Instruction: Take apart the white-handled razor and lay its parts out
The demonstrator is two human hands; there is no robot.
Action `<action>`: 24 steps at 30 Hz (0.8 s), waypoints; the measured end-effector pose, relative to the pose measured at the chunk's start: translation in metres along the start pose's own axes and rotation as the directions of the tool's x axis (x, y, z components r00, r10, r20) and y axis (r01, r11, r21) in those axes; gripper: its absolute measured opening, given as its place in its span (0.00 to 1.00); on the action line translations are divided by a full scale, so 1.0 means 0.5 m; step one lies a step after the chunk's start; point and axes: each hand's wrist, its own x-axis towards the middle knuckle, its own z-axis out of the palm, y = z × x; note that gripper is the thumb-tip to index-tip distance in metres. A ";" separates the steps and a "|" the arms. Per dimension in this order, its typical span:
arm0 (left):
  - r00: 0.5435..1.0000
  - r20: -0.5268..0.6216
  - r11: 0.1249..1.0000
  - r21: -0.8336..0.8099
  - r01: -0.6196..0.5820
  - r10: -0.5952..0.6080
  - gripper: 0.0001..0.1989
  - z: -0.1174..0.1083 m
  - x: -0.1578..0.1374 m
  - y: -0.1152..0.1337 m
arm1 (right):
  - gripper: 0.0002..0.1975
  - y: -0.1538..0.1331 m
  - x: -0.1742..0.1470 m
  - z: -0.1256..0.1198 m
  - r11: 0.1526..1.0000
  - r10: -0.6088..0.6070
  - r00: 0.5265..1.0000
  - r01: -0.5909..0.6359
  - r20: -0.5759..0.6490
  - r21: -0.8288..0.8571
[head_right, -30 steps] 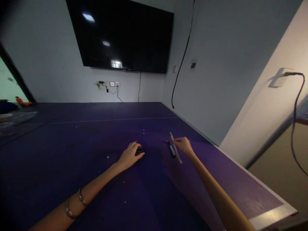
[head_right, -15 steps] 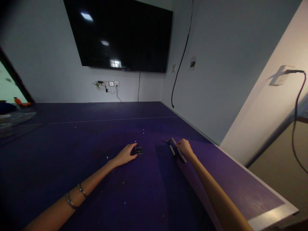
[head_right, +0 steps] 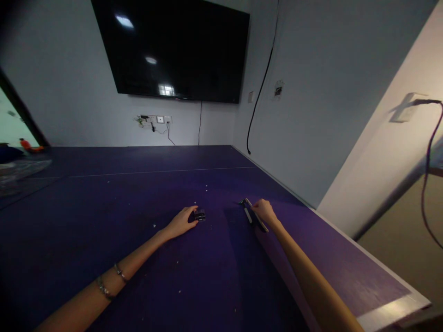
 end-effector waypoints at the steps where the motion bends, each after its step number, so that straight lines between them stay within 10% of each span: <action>1: 1.000 -0.006 1.000 -0.007 -0.003 0.003 0.26 0.001 0.000 -0.002 | 0.12 -0.001 -0.002 -0.002 1.000 0.000 1.000 0.000 0.000 0.002; 11: 0.993 -0.056 0.990 -0.093 -0.106 0.101 0.28 -0.012 -0.004 0.042 | 0.17 -0.083 -0.028 -0.070 0.977 -0.181 0.982 0.187 -0.063 0.102; 18: 0.973 -0.038 0.960 -0.163 -0.229 0.226 0.32 -0.022 -0.012 0.145 | 0.39 -0.204 -0.122 -0.058 0.840 -0.539 0.776 0.466 0.329 0.277; 24: 0.971 -0.025 0.956 -0.173 -0.238 0.237 0.33 -0.025 -0.027 0.175 | 0.33 -0.228 -0.167 -0.046 0.766 -0.642 0.722 0.589 0.256 0.259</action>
